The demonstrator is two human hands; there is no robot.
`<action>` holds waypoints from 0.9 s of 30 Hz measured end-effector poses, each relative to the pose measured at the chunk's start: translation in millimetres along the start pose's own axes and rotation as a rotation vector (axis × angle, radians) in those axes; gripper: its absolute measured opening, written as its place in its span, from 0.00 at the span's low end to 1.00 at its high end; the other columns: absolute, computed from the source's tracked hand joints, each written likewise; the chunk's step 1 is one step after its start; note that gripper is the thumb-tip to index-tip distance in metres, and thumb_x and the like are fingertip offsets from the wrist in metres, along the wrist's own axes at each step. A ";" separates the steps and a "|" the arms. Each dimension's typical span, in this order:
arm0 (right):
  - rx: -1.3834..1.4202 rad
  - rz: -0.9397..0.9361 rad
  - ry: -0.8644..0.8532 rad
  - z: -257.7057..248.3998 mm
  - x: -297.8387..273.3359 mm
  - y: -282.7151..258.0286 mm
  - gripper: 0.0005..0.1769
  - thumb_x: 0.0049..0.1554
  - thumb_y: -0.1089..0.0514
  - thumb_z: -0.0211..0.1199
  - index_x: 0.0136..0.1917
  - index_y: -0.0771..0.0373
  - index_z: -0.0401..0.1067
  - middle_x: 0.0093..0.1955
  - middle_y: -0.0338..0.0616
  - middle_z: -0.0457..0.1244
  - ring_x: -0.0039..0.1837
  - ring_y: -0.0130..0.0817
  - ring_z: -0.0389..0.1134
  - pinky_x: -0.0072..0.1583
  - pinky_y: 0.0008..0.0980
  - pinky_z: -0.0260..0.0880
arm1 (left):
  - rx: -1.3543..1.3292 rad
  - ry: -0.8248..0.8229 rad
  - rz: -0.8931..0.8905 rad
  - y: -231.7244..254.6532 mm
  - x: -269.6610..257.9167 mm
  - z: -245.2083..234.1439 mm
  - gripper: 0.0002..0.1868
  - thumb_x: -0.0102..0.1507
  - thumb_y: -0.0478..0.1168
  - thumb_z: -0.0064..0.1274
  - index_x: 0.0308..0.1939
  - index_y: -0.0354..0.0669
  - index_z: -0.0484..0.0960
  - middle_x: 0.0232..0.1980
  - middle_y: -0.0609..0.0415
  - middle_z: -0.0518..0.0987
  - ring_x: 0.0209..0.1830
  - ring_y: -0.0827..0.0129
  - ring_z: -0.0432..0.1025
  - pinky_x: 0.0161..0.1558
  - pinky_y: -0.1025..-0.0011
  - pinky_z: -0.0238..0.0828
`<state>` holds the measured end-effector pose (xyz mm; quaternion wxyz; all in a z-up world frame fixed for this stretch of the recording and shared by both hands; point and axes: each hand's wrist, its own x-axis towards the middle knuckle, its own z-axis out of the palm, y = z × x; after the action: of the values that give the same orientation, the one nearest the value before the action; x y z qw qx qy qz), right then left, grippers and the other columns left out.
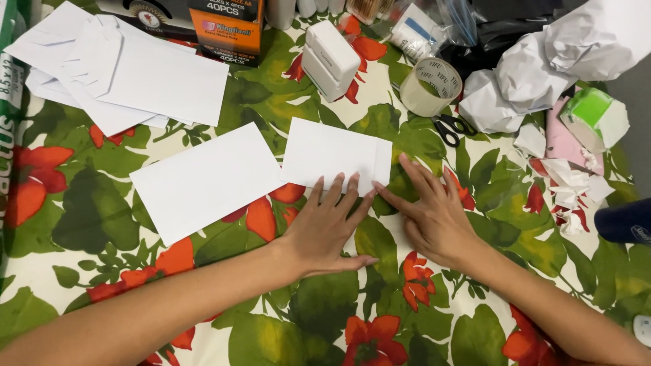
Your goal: Folding rectangular pieces of white paper into small envelopes on a table.
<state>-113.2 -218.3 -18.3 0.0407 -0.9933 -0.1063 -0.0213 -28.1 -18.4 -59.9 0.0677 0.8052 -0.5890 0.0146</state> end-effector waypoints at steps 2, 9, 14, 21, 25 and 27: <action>-0.035 0.060 -0.045 2.1 -1.9 -3.0 0.35 0.47 0.62 0.44 0.68 0.43 0.58 0.75 0.56 0.37 0.73 0.53 0.41 0.63 0.65 0.38 | -0.002 -0.003 -0.005 0.2 -0.8 0.7 0.50 0.55 0.73 0.21 0.68 0.40 0.54 0.64 0.33 0.58 0.65 0.39 0.53 0.58 0.42 0.49; 0.004 0.207 -0.184 2.8 -0.8 -8.4 0.32 0.52 0.56 0.43 0.70 0.43 0.54 0.75 0.61 0.33 0.74 0.55 0.38 0.64 0.68 0.37 | -0.056 -0.060 0.001 -2.5 -1.7 -8.6 0.50 0.55 0.74 0.16 0.69 0.41 0.51 0.65 0.32 0.57 0.66 0.39 0.51 0.59 0.42 0.48; 0.009 0.164 -0.176 -6.6 2.0 -9.7 0.27 0.53 0.55 0.43 0.67 0.46 0.59 0.76 0.59 0.31 0.74 0.55 0.37 0.63 0.70 0.35 | -0.064 -0.063 0.004 -6.2 -0.5 -13.5 0.50 0.54 0.75 0.19 0.69 0.45 0.51 0.65 0.35 0.58 0.66 0.40 0.52 0.59 0.43 0.48; 0.012 0.213 -0.166 -9.4 4.3 -8.7 0.25 0.55 0.48 0.43 0.67 0.39 0.59 0.76 0.59 0.30 0.74 0.57 0.36 0.62 0.75 0.25 | -0.099 -0.001 -0.020 -4.2 -0.3 -4.7 0.46 0.56 0.72 0.25 0.68 0.45 0.55 0.65 0.35 0.58 0.66 0.40 0.52 0.60 0.42 0.47; 0.108 0.262 -0.077 -14.2 25.9 4.7 0.32 0.56 0.45 0.47 0.72 0.42 0.48 0.74 0.64 0.31 0.72 0.62 0.39 0.62 0.77 0.29 | -0.156 0.011 -0.023 -4.2 -2.0 -1.4 0.46 0.57 0.72 0.23 0.69 0.46 0.53 0.66 0.35 0.56 0.67 0.40 0.51 0.61 0.42 0.44; 0.599 0.247 0.318 5.6 38.4 27.5 0.10 0.54 0.59 0.61 0.49 0.61 0.68 0.56 0.46 0.64 0.49 0.40 0.69 0.54 0.39 0.66 | -0.196 0.025 -0.032 -4.3 -3.2 -3.0 0.46 0.56 0.72 0.25 0.69 0.45 0.54 0.66 0.34 0.56 0.67 0.41 0.50 0.62 0.42 0.42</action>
<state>-69.6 -236.6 -24.0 0.3482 -0.9269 0.0206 -0.1383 -24.8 -13.7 -57.7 0.1536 0.8036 -0.5740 -0.0340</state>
